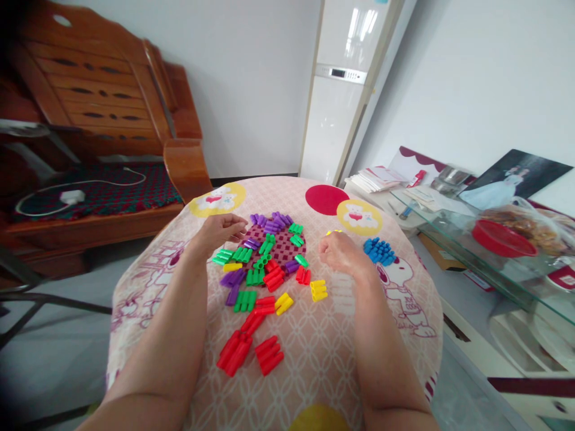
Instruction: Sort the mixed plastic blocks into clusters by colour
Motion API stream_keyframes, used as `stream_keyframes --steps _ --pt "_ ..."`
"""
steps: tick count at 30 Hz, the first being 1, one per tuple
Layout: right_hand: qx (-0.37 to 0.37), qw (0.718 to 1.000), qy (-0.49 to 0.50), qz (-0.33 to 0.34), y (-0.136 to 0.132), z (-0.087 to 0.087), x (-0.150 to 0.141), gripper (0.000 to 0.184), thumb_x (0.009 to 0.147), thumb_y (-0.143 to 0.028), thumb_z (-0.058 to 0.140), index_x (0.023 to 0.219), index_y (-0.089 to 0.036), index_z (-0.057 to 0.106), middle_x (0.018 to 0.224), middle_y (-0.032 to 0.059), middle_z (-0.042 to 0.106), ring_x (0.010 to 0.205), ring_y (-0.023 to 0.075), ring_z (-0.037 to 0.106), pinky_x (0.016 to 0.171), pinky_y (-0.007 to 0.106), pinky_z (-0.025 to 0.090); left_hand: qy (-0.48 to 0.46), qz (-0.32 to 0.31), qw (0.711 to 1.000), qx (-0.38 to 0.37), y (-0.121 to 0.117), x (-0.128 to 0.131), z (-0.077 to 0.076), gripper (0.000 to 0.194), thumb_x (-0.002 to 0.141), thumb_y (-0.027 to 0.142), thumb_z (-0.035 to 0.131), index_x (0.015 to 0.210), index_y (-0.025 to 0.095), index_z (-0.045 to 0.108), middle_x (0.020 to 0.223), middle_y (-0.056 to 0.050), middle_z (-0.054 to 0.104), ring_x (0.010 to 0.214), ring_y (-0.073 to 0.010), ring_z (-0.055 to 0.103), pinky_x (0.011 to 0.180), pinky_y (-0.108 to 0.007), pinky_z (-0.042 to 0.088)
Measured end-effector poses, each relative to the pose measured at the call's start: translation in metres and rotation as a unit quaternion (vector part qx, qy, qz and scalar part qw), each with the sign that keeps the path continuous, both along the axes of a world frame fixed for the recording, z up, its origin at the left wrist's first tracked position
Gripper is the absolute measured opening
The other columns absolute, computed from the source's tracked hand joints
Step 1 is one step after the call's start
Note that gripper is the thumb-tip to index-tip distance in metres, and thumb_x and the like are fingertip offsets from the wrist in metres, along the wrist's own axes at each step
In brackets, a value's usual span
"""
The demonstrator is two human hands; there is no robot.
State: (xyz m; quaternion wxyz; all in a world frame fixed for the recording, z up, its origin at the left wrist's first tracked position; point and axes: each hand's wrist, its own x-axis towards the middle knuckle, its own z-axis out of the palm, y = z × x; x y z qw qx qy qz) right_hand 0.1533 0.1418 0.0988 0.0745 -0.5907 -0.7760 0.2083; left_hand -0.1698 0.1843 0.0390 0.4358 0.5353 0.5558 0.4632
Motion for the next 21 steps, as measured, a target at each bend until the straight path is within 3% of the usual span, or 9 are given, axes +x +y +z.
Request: stream_keyframes --steps 7,13,15,19,21 --pt "-0.134 0.976 -0.165 0.043 -0.006 -0.015 -0.029 0.021 0.072 -0.033 0.077 0.069 -0.013 0.070 0.050 0.0016 0.062 0.051 0.0146 0.061 0.050 0.021 0.041 -0.003 -0.002 1.000 -0.011 -0.002 -0.002 0.003 0.019 0.068 0.030 0.071 0.078 0.015 0.067 0.061 -0.003 0.069 0.053 -0.0141 0.065 0.055 -0.024 0.053" --pt "-0.064 0.960 -0.236 0.139 -0.009 -0.027 -0.048 0.034 0.065 -0.042 0.085 0.082 -0.014 0.075 0.078 0.0101 0.075 0.077 0.0225 0.070 0.063 0.025 0.045 -0.008 0.007 1.000 -0.013 -0.004 -0.004 0.004 0.024 0.066 0.033 0.075 0.079 0.014 0.067 0.061 -0.003 0.069 0.053 -0.0142 0.064 0.055 -0.025 0.053" --pt "-0.042 0.963 -0.236 0.123 -0.007 -0.027 -0.047 0.031 0.068 -0.040 0.083 0.084 -0.013 0.076 0.084 0.0117 0.076 0.080 0.0231 0.070 0.063 0.025 0.044 -0.010 0.009 1.000 -0.011 -0.004 -0.004 0.004 0.026 0.065 0.034 0.076 0.079 0.015 0.067 0.062 -0.003 0.069 0.054 -0.0145 0.065 0.056 -0.025 0.053" --pt "0.023 0.981 -0.191 0.016 0.000 -0.025 -0.037 0.012 0.078 -0.022 0.072 0.086 -0.015 0.076 0.089 0.0099 0.077 0.083 0.0198 0.069 0.066 0.024 0.042 -0.014 0.009 1.000 -0.011 -0.003 -0.005 0.005 0.026 0.065 0.035 0.077 0.078 0.015 0.067 0.062 -0.003 0.069 0.055 -0.0151 0.066 0.057 -0.026 0.054" --pt "0.065 0.985 -0.154 -0.027 0.005 -0.025 -0.029 0.013 0.082 -0.019 0.066 0.089 -0.015 0.076 0.091 0.0095 0.077 0.086 0.0188 0.069 0.069 0.024 0.042 -0.011 0.009 1.000 -0.010 -0.003 -0.005 0.005 0.025 0.065 0.034 0.077 0.078 0.015 0.067 0.061 -0.003 0.069 0.054 -0.0148 0.065 0.057 -0.026 0.054"
